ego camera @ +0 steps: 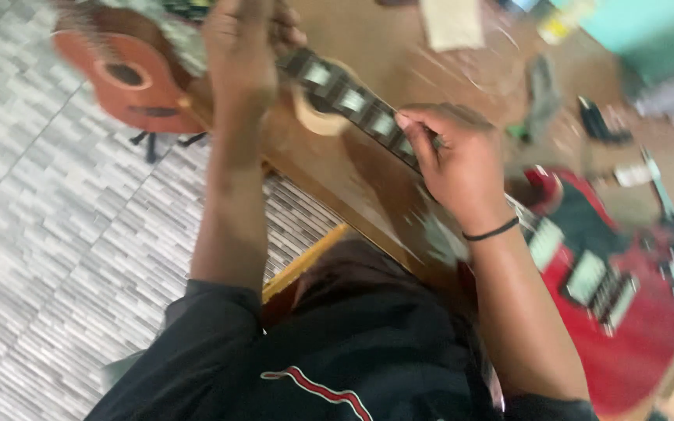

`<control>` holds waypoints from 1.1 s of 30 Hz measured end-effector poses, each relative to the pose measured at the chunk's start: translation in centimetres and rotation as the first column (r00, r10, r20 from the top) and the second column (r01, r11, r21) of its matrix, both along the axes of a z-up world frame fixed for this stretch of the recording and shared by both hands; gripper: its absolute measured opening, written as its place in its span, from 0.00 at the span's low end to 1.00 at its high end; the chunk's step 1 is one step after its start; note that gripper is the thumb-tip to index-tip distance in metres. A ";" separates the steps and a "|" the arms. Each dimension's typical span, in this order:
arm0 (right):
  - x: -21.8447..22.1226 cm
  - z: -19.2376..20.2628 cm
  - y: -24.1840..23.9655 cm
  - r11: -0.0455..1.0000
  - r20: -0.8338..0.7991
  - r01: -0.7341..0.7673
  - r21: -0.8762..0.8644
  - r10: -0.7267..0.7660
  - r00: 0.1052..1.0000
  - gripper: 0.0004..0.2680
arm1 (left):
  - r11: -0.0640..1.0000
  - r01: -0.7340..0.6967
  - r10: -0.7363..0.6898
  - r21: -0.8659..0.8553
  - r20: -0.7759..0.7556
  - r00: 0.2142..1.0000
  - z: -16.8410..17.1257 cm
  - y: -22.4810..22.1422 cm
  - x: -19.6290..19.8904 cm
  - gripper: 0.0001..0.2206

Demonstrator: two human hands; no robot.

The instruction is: Threading and winding a new string onto an electric guitar at a workbench.

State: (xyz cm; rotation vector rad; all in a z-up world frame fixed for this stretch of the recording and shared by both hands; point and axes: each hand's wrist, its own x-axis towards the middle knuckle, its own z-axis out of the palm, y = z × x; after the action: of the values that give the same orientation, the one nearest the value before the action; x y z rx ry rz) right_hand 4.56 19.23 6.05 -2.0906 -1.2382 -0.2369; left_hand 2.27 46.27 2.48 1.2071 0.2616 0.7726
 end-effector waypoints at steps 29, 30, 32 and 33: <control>7.1 -4.8 26.7 0.973 -0.190 -0.219 -0.079 0.201 0.961 0.04 | 0.768 -0.233 0.178 0.597 0.150 0.972 -9.0 14.9 -2.5 0.12; 7.3 -5.1 27.1 0.969 -0.212 -0.239 -0.055 0.223 0.952 0.04 | 0.789 -0.222 0.169 0.573 0.145 0.975 -9.1 15.0 -2.5 0.10; 7.7 -5.5 27.8 0.963 -0.196 -0.269 -0.030 0.258 0.946 0.04 | 0.790 -0.232 0.194 0.567 0.128 0.973 -9.3 14.9 -2.6 0.09; 7.9 -5.7 28.0 0.954 -0.179 -0.298 -0.004 0.293 0.939 0.03 | 0.790 -0.242 0.218 0.563 0.111 0.970 -9.5 14.9 -2.7 0.09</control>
State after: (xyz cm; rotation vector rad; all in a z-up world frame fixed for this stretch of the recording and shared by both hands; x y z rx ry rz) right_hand 12.47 47.26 0.36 -1.8725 -1.4312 0.1033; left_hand -0.41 61.12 -7.00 1.7515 0.1437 1.1407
